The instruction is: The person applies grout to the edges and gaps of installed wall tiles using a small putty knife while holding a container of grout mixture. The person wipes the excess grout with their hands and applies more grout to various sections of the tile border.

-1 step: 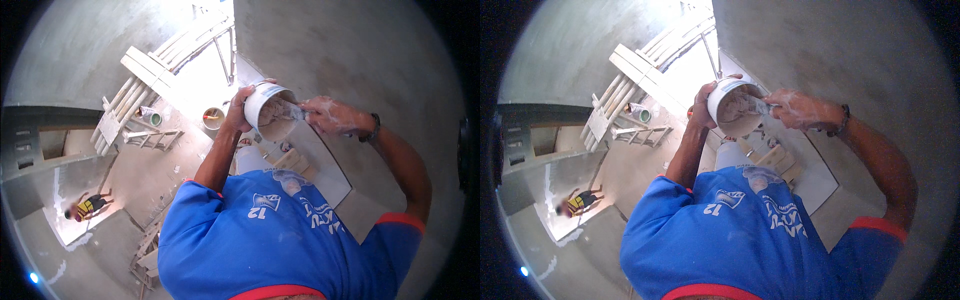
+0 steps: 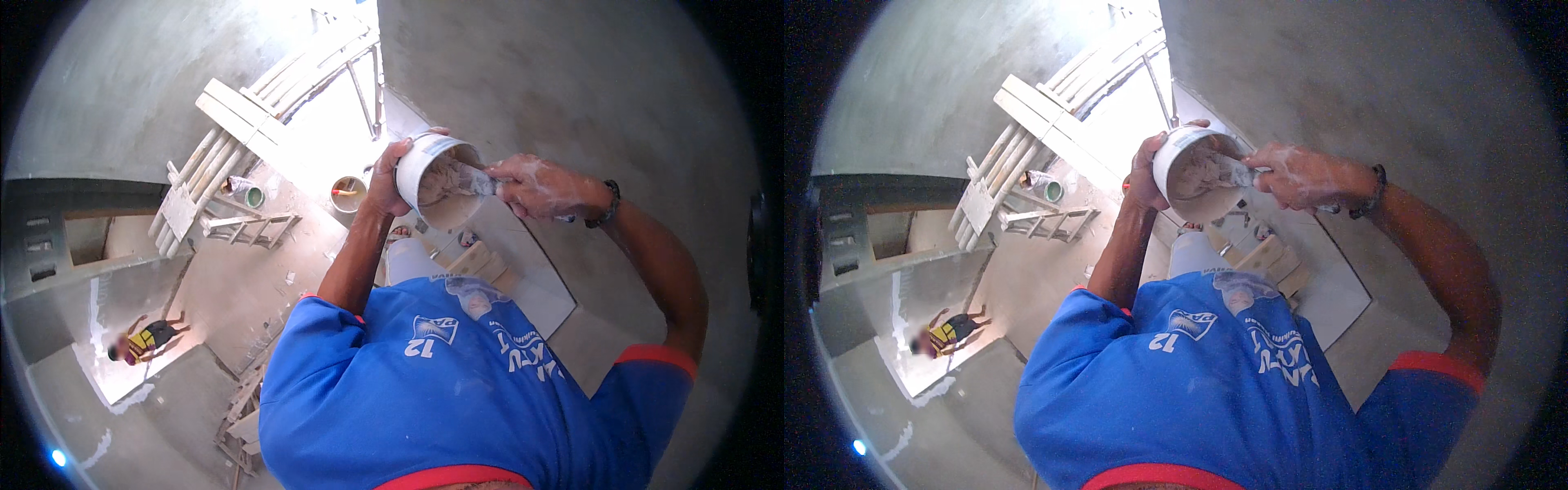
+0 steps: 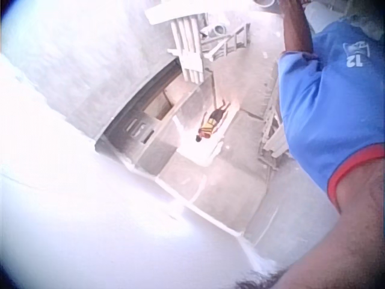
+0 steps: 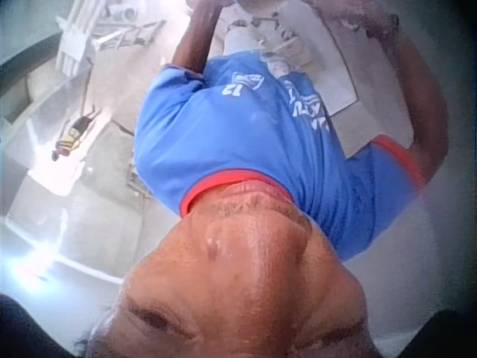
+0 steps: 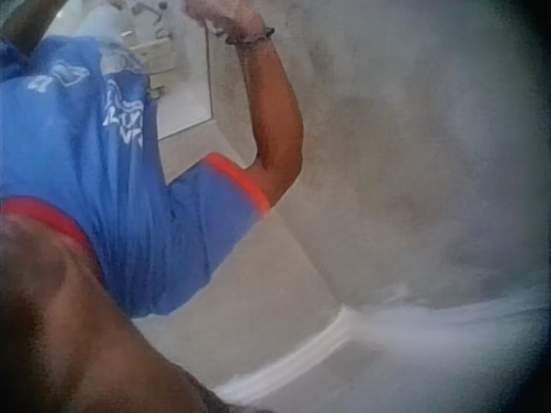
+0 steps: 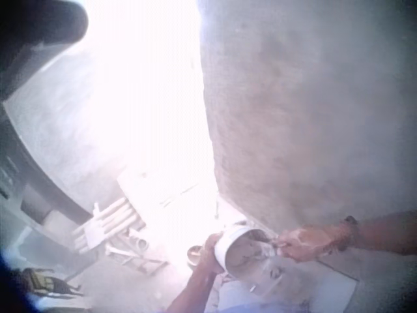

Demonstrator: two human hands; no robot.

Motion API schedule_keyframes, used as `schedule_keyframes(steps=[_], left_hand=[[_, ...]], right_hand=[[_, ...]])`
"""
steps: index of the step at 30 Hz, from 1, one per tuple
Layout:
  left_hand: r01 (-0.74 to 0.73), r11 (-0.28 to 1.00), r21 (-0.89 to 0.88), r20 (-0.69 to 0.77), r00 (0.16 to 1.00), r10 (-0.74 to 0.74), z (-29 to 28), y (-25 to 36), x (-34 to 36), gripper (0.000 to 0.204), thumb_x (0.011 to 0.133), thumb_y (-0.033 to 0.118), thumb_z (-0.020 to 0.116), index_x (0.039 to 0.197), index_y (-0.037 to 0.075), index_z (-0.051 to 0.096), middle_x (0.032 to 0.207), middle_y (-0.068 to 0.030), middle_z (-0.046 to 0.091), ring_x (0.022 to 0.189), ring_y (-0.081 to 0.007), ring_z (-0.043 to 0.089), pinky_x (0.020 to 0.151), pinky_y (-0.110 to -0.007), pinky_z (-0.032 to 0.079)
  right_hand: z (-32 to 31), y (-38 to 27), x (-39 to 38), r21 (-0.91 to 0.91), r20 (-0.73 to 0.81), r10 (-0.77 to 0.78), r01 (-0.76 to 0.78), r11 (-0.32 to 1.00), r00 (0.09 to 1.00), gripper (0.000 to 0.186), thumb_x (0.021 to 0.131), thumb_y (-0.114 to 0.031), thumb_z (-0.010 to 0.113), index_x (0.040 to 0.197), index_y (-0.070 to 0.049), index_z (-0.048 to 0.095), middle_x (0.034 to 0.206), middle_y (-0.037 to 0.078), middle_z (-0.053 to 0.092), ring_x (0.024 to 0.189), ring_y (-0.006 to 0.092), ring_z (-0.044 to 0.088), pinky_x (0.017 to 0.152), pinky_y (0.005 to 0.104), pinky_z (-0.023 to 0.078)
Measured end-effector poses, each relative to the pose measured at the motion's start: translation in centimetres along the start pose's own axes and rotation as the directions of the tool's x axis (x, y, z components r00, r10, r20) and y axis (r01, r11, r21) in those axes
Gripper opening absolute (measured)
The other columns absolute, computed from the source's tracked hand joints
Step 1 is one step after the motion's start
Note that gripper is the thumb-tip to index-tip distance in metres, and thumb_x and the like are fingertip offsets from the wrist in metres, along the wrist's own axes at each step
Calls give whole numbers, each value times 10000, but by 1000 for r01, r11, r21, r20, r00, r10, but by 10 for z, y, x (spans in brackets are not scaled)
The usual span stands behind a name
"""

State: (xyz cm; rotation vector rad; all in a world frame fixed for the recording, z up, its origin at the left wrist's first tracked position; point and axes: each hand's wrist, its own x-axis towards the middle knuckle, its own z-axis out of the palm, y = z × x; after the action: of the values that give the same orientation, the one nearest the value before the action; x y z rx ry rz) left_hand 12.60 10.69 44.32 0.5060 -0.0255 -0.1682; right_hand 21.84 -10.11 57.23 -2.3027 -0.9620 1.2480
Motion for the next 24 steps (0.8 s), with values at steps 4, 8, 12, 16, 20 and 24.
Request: schedule_keyframes(steps=[4,8,12,16,20,24], left_hand=[[-19,998,-61,18,1000,21,-2,5,2,651,809,456,519,1267,-3,461,1151,-184,577,1014,-277,609,878,-398,518],[-51,999,7,0,999,51,7,9,4,677,827,482,484,1291,-10,438,1165,-200,566,1025,-292,599,883,-411,512],[-54,999,2,-39,998,54,6,13,1,734,841,517,444,1331,-28,394,1211,-236,537,1073,-332,570,909,-440,492],[-58,996,-64,-25,998,57,8,13,-3,655,859,484,462,1301,2,427,1192,-191,557,1058,-274,593,892,-421,510],[-60,995,-82,-31,998,57,9,14,-3,658,862,488,448,1309,5,420,1209,-188,546,1067,-284,585,895,-427,506],[-49,994,-100,-32,998,47,12,12,-3,654,866,489,435,1317,15,418,1220,-186,539,1092,-295,565,919,-442,485]], right_hand=[[-3,-26,-5,246,217,178,-230,942,960,387,917,-153,501,1267,11,504,795,134,623,763,250,597,702,343,509],[23,7,-13,-666,-206,-684,411,622,700,415,887,-121,545,1280,-1,486,752,128,580,695,246,578,641,345,493],[19,-42,-43,-658,-251,-444,185,730,860,435,839,-92,554,1266,-28,498,844,153,579,771,306,596,723,403,486],[19,-47,-47,-605,-276,-370,139,784,887,466,827,-81,553,1289,-74,491,829,149,556,754,302,600,701,412,493],[27,-47,-49,-626,-323,-295,31,780,900,457,836,-71,541,1291,-68,488,834,148,561,740,295,605,678,401,506],[30,-35,-50,-554,-366,-342,93,828,865,440,851,-62,525,1289,-57,492,816,153,578,716,295,612,654,401,511]])
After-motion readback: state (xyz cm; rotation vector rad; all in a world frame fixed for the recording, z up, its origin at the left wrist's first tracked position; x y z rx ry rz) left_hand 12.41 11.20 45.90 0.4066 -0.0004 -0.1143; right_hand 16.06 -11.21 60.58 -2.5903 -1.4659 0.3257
